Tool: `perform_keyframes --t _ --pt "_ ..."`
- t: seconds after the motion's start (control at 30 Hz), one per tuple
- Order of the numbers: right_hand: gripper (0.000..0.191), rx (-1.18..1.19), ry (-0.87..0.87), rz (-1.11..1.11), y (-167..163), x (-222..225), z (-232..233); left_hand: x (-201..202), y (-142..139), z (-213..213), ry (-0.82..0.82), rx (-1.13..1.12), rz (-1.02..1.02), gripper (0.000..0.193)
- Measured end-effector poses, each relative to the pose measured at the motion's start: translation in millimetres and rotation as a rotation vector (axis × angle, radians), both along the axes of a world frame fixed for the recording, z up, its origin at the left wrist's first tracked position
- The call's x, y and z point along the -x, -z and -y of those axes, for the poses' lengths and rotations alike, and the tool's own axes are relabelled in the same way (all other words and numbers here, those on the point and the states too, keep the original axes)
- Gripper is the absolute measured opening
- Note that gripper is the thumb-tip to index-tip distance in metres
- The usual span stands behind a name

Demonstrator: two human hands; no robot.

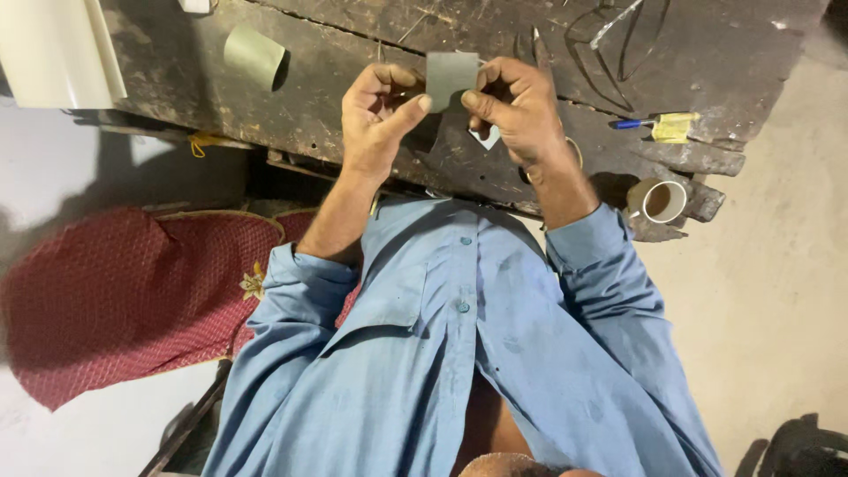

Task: The person assembles small cylindrical components by wrapping white paper around a dark cylindrical core, folding and taping the paper, and trimming excess with scissors. The person repeats this process for multiple units, placing finished pieces on the workbench.

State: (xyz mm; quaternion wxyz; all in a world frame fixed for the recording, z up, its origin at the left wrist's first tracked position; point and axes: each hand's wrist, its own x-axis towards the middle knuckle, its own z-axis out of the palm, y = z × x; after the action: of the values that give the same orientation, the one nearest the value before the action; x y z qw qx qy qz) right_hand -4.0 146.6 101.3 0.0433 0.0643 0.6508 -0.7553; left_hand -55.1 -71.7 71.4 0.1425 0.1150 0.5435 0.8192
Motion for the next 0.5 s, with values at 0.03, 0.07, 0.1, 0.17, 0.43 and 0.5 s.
perform_keyframes --t 0.03,0.07,0.1,0.17,0.43,0.5 --pt "0.014 0.185 0.064 0.057 -4 -8 0 -1 -2 -5 0.042 -0.211 0.121 0.028" --pt "0.014 0.192 0.071 0.065 -7 -14 1 -3 -3 -11 0.061 -0.222 0.134 0.028" --pt "0.015 0.201 0.081 0.073 -8 -19 4 -7 -3 -18 0.083 -0.231 0.148 0.029" --pt "0.015 0.221 0.109 0.069 -8 -27 10 -15 -3 -33 0.109 -0.259 0.201 0.025" --pt "0.022 -0.903 0.067 -0.167 7 -68 -26 -5 -9 -54 0.149 -0.295 0.332 0.020" --pt "0.030 -1.169 0.101 -0.150 13 -86 -43 0 -15 -53 0.164 -0.244 0.327 0.022"
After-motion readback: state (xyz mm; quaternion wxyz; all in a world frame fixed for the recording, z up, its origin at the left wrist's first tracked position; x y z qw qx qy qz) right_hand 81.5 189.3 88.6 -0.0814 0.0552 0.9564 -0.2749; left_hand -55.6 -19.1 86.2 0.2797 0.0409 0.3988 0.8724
